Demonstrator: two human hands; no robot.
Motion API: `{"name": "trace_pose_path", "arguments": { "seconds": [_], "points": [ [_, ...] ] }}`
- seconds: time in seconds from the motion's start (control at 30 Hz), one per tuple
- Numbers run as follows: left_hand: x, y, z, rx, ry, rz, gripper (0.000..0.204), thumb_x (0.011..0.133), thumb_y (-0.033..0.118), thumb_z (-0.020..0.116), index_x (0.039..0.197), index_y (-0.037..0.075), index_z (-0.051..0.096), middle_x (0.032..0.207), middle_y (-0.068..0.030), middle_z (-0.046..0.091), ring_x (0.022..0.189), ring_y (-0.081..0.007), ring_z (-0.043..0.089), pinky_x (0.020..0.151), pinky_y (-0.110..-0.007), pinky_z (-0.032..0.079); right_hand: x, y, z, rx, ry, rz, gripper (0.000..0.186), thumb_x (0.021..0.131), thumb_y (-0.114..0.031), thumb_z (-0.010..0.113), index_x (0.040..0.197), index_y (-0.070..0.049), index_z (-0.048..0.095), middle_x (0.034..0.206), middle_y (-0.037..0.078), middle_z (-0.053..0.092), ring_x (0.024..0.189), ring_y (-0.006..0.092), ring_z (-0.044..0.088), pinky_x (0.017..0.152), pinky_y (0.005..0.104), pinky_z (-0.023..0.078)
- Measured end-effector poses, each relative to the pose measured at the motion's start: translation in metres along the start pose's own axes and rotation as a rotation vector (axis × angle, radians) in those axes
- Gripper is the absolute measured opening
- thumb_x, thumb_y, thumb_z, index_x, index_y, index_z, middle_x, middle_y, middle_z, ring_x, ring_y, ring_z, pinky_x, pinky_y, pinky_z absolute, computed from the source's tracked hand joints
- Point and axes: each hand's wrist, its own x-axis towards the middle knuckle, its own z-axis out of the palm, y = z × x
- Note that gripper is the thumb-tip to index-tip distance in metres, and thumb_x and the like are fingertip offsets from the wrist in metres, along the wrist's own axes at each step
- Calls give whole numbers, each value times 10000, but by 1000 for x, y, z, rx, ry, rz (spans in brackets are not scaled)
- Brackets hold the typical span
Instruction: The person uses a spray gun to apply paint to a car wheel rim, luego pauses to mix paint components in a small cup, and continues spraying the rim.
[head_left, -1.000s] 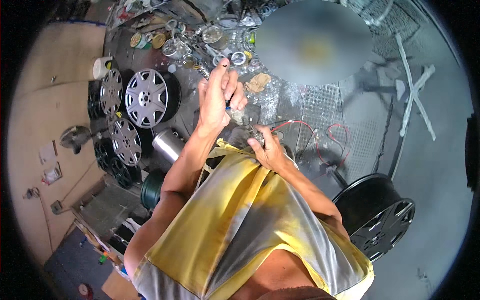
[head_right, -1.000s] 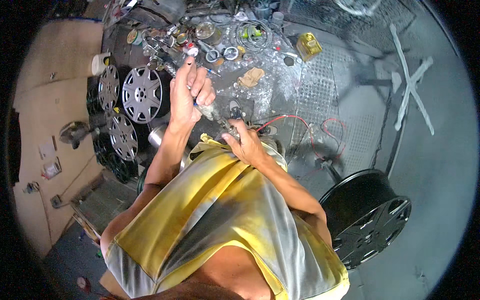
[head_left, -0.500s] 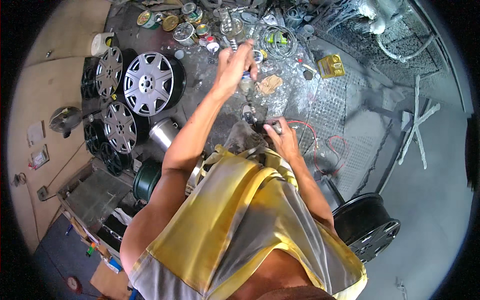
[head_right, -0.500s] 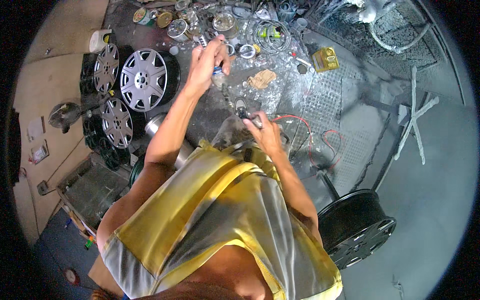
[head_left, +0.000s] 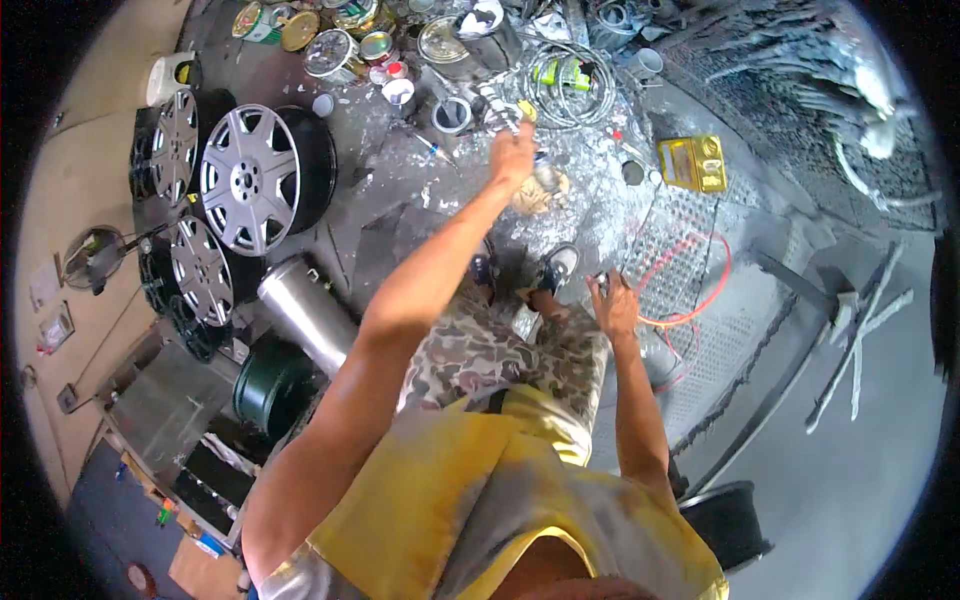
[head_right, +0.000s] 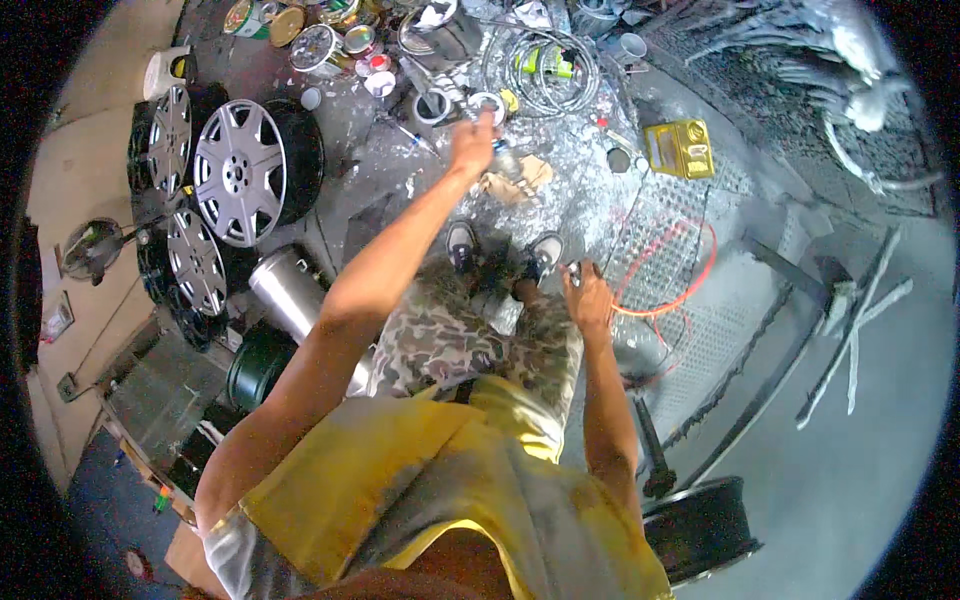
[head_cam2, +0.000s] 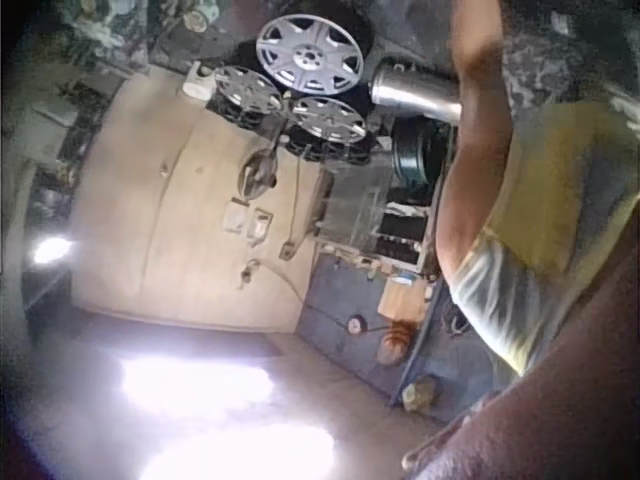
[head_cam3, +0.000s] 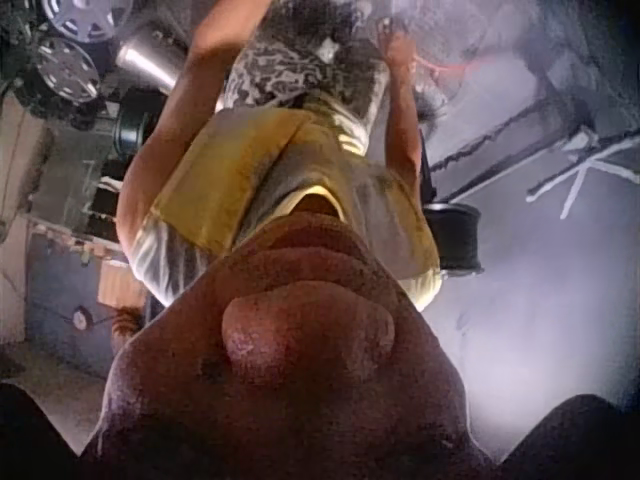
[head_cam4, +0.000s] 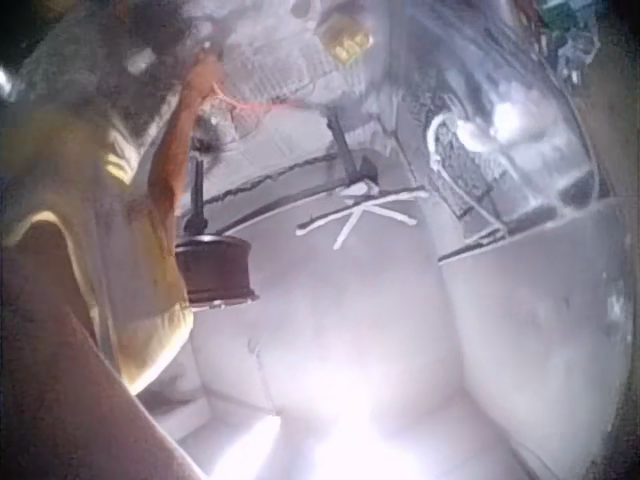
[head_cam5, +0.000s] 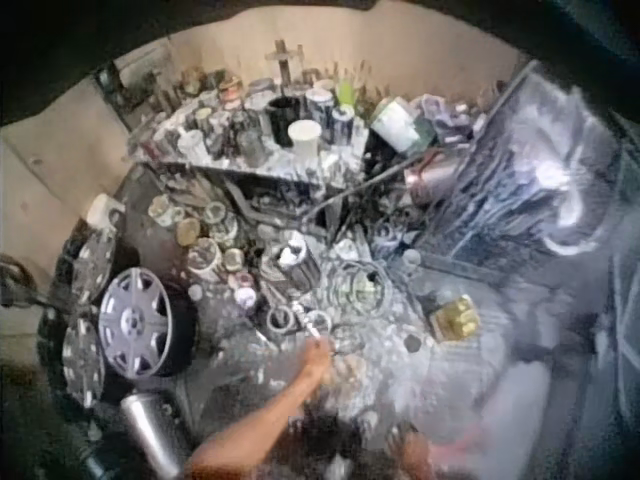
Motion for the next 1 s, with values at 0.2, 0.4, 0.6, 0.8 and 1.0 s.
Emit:
{"name": "trace_pose_path", "arguments": {
  "seconds": [0.2, 0.4, 0.6, 0.8, 1.0],
  "points": [
    [127, -76, 153, 266, 108, -196, 620, 967, 487, 486, 923, -91, 705, 1032, -322, 691, 1026, -462, 670, 934, -512, 499, 43, 67, 74, 32, 77, -14, 408, 951, -407, 650, 1022, -10, 585, 983, 267, 649, 828, 503, 649, 701, 562, 508],
    [245, -168, 248, 81, 186, -406, 567, 980, 408, 483, 992, -117, 696, 1075, -335, 679, 1066, -456, 661, 978, -486, 506, 107, 78, 66, 160, 193, 179, 397, 978, -349, 634, 1061, 39, 634, 1004, 280, 640, 902, 476, 626, 779, 514, 495],
    [302, -211, 255, 1140, -276, 334, 249, 865, 212, 641, 1024, 66, 766, 1077, -149, 744, 1014, -322, 719, 837, -397, 577, 143, 81, 54, 338, 156, 262, 395, 1018, -327, 586, 1124, 52, 629, 1044, 269, 643, 956, 449, 611, 846, 484, 474],
    [331, -243, 256, 1213, -315, 442, 276, 835, 249, 673, 1045, 100, 771, 1090, -133, 746, 1038, -290, 718, 852, -411, 573, 152, 94, 52, 442, 149, 224, 350, 1014, -281, 602, 1128, 49, 630, 1027, 231, 641, 911, 382, 613, 832, 433, 476],
    [361, -261, 275, 958, -409, 97, 254, 841, 265, 691, 1052, 134, 748, 1018, -154, 739, 948, -331, 714, 805, -467, 583, 153, 104, 58, 412, 215, 220, 309, 1016, -246, 599, 1104, 48, 635, 966, 186, 633, 856, 295, 585, 801, 394, 468]
  ]
}}
